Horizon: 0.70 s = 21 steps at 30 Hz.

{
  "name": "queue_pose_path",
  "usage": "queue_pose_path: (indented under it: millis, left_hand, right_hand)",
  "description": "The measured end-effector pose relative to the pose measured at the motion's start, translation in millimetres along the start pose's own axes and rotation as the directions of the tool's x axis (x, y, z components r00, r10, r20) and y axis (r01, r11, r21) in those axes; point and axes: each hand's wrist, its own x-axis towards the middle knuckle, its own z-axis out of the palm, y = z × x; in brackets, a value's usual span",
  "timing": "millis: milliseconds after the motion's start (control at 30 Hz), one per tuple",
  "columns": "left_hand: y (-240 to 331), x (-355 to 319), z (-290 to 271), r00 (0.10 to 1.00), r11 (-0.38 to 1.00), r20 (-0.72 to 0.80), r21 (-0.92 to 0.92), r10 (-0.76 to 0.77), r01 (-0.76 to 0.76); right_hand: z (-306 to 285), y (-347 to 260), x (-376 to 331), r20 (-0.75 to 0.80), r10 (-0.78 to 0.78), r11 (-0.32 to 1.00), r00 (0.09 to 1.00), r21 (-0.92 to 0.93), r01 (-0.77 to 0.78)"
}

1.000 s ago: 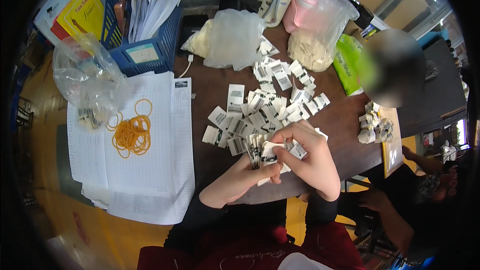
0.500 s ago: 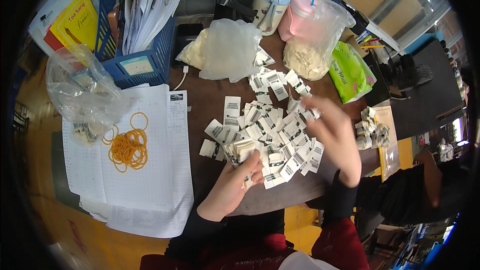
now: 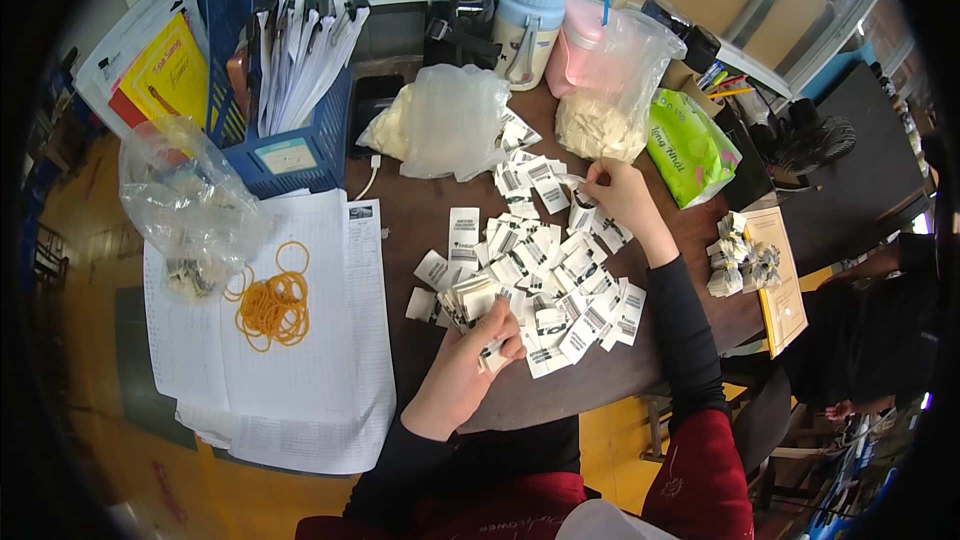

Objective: The person sorts a large pile of small white paper packets on a table, picking them up, separating them, and stacking them into smaller bundles. The person occasionally uses rubber bands to secure the stacks. Another person is visible across the table also handling similar packets.

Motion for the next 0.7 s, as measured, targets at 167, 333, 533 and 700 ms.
queue_pose_path:
  millis: [167,333,533,700]
  left_hand:
    - [-1,-4,-1,0.989,0.988,0.087,-0.103,0.121,-0.112]
    - [-5,-2,-1,0.985,0.985,0.028,0.021,0.171,-0.172]
    - [-10,1,0,0.995,0.996,-0.053,-0.023,0.084,-0.085]
    - [-5,1,-4,0.987,0.983,0.122,-0.16,0.108,-0.088]
  right_hand:
    - [-12,-23,-6,-0.117,0.044,0.992,0.992,0.124,-0.03]
    - [-58,-86,-50,-0.151,0.07,0.739,0.986,0.672,0.051]
    - [-18,-145,-121,0.468,-0.146,0.497,0.872,0.796,-0.344]
    - [11,-156,-125,0.254,-0.12,0.79,0.96,0.61,-0.063]
